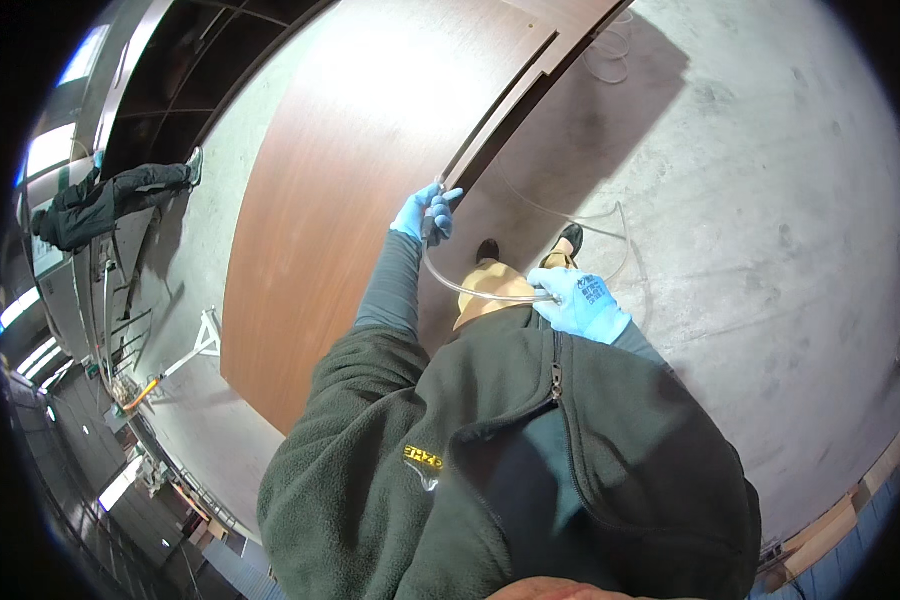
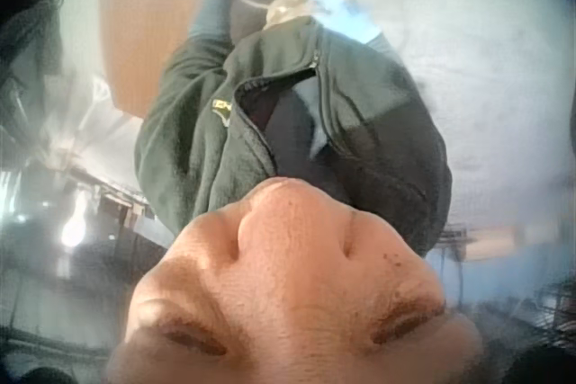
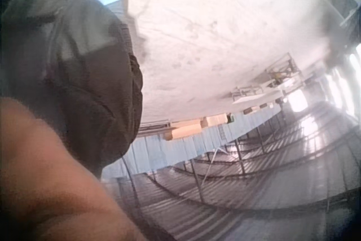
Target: The person handles several small wooden panels, turning them over and aligning them with a larger curved wooden panel on a workbench. They then lift and position the large panel with another person, placing it onto a metal frame.
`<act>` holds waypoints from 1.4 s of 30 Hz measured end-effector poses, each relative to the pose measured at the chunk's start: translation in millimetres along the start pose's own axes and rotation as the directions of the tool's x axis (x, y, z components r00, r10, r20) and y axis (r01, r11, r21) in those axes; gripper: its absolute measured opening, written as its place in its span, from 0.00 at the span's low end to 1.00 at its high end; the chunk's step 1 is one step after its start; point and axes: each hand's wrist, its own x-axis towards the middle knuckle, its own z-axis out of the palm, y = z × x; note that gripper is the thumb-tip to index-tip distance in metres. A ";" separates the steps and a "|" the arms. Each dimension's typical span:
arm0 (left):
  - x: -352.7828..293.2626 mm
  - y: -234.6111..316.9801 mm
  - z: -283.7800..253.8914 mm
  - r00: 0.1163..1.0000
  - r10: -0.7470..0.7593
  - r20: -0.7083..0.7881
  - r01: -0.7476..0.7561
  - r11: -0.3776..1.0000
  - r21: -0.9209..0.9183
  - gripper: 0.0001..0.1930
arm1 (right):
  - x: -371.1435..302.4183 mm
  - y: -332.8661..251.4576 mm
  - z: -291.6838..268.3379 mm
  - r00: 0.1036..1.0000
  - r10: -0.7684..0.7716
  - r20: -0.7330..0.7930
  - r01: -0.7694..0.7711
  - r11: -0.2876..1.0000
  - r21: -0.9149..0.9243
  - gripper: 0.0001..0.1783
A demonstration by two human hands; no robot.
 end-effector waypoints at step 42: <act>229.9 51.7 800.8 0.732 0.368 0.573 -0.386 0.918 -0.096 0.33 | 39.8 492.5 -678.4 0.461 0.519 -0.720 -0.806 0.584 -0.095 0.14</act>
